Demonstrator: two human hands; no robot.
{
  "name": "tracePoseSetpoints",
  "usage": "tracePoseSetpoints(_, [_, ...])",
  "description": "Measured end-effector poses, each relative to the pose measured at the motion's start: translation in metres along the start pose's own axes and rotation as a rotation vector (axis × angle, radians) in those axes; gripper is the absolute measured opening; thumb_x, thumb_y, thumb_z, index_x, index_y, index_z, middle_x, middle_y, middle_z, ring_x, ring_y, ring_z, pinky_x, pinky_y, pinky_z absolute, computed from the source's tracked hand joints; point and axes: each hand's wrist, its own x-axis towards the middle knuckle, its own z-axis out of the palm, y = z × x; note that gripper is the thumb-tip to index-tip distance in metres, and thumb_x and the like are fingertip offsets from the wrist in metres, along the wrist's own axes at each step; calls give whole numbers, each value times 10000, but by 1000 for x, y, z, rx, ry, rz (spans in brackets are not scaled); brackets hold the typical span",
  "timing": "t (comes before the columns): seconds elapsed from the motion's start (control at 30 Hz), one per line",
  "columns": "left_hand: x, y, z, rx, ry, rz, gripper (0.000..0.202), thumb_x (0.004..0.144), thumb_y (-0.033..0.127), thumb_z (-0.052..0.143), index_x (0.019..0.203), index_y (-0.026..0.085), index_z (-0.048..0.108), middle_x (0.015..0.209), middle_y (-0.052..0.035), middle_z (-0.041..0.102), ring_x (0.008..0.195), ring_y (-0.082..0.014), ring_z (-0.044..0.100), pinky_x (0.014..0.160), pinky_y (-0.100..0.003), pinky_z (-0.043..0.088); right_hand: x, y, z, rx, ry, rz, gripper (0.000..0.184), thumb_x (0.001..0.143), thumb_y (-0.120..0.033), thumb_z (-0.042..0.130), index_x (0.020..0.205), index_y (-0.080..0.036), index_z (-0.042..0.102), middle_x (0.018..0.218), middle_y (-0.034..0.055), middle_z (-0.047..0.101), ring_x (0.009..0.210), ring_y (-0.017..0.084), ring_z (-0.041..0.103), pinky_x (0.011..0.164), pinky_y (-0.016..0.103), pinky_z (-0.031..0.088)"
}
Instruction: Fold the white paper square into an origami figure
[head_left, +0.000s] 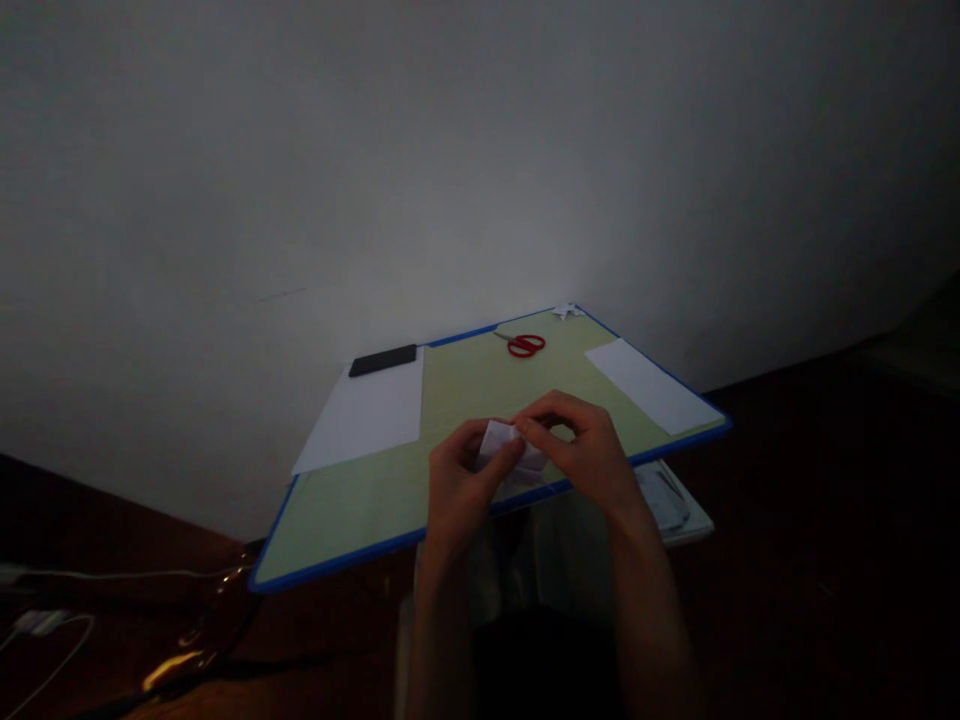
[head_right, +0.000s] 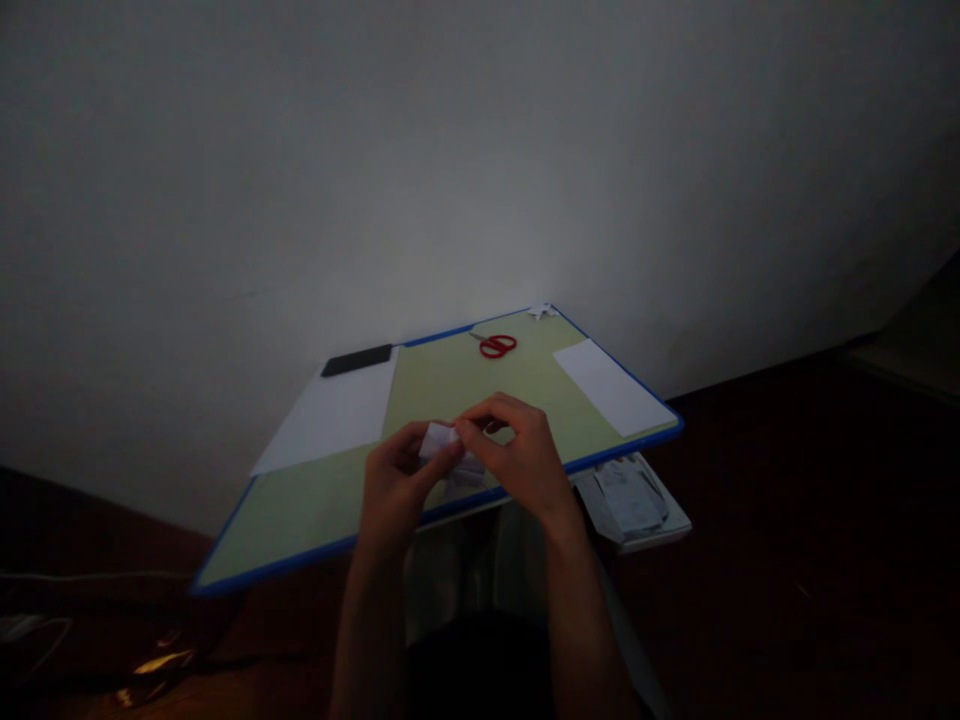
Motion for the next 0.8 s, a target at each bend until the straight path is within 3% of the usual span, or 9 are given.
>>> tracePoseSetpoints(0.47, [1, -5, -2, -31, -15, -19, 248, 742, 280, 912, 915, 159, 782, 799, -41, 799, 680, -163, 729, 646, -249, 581, 1, 6, 1, 66, -22, 91, 89, 863, -240, 741, 780, -214, 728, 757, -9, 719, 744, 173, 666, 717, 295, 519])
tracePoseSetpoints(0.8, [2, -1, -3, -107, -25, -47, 353, 721, 249, 926, 1005, 174, 729, 738, -11, 795, 607, -146, 718, 599, -229, 564, 0, 0, -1, 15, -83, -3, 35, 874, -206, 725, 844, -221, 736, 803, -5, 721, 761, 165, 669, 736, 302, 524])
